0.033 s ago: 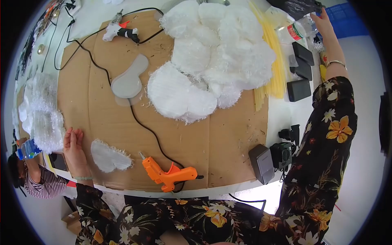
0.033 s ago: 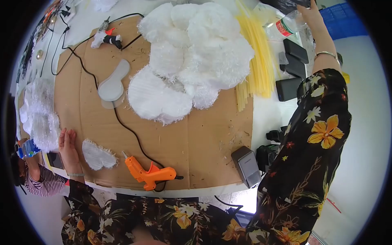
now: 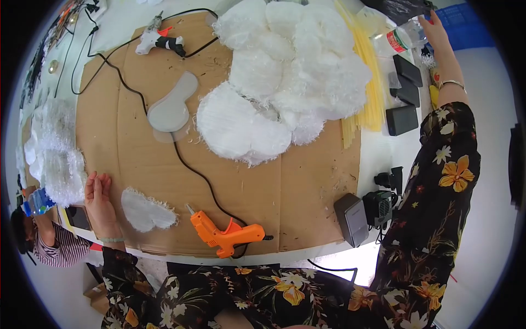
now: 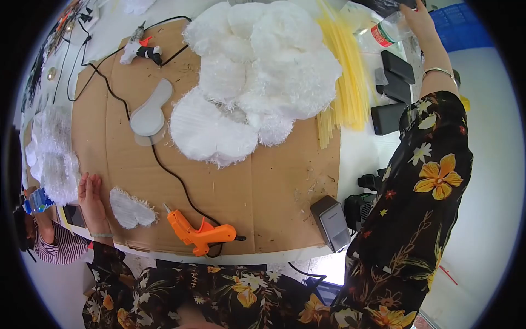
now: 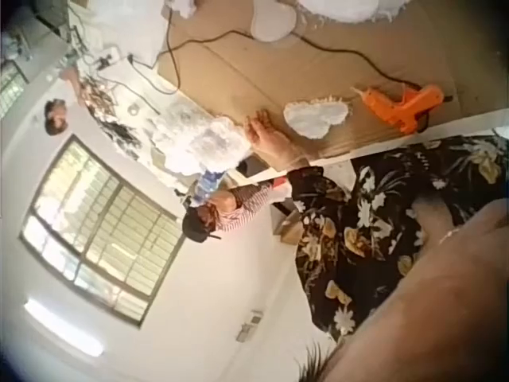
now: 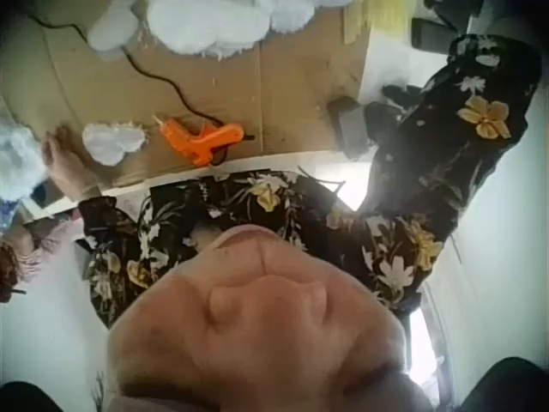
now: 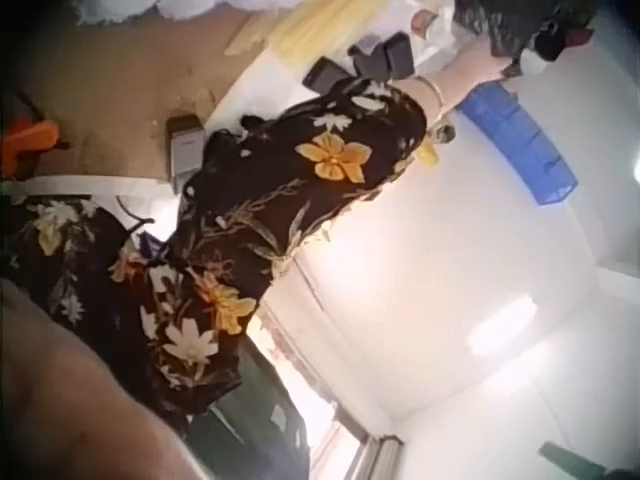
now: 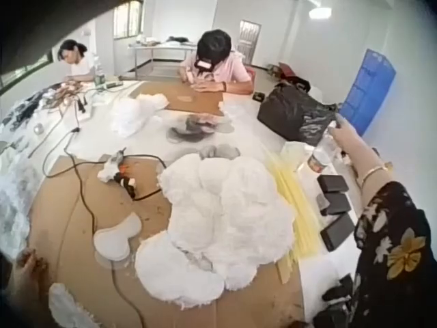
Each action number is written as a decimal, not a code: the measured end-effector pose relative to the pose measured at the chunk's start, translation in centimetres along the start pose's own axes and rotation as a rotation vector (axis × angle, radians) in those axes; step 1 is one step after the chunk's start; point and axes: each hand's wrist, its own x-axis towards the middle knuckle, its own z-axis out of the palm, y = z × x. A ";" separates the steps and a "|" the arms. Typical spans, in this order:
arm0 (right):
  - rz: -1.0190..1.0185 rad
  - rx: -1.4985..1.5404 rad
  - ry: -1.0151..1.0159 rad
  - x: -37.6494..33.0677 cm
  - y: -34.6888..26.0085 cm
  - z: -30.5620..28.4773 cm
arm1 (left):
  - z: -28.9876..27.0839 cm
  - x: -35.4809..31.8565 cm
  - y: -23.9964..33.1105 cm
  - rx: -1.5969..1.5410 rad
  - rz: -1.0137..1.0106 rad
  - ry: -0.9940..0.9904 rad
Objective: Gluing white fiberfill material onto white fabric bases using a hot glue gun at a workbench.
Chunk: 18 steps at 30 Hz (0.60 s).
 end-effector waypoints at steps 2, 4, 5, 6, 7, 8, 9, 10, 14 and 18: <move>-0.081 -0.168 0.020 0.6 0.8 0.1 | 0.5 -0.1 0.1 0.015 0.003 0.003; -0.166 -0.341 0.058 1.8 1.1 -0.3 | 1.7 0.2 -0.6 0.006 0.003 -0.013; -0.170 -0.352 0.021 0.5 0.0 -0.7 | 1.8 -0.1 0.0 0.023 0.000 -0.018; -0.163 -0.357 0.016 -0.4 -0.8 -0.8 | 2.1 -0.2 0.0 0.018 0.003 -0.005; -0.145 -0.186 -0.012 -1.1 -1.4 -0.9 | 2.2 -0.1 -0.1 0.012 0.007 0.007; -0.128 -0.023 -0.037 -2.0 -2.2 -1.7 | 2.0 -0.1 -0.2 0.008 -0.001 -0.005; -0.123 -0.031 -0.039 -3.3 -4.3 -2.3 | 1.6 -0.2 -0.3 0.005 0.005 -0.001; -0.191 -0.064 0.015 -4.8 -7.1 -2.9 | 1.5 -0.2 -0.1 0.002 0.017 0.005; -0.164 -0.048 0.195 -7.7 -9.5 -4.6 | 3.3 -0.9 0.4 0.003 -0.003 0.018; -0.226 0.080 0.340 -9.9 -10.9 -9.2 | 3.8 -1.3 -0.2 0.156 0.052 0.106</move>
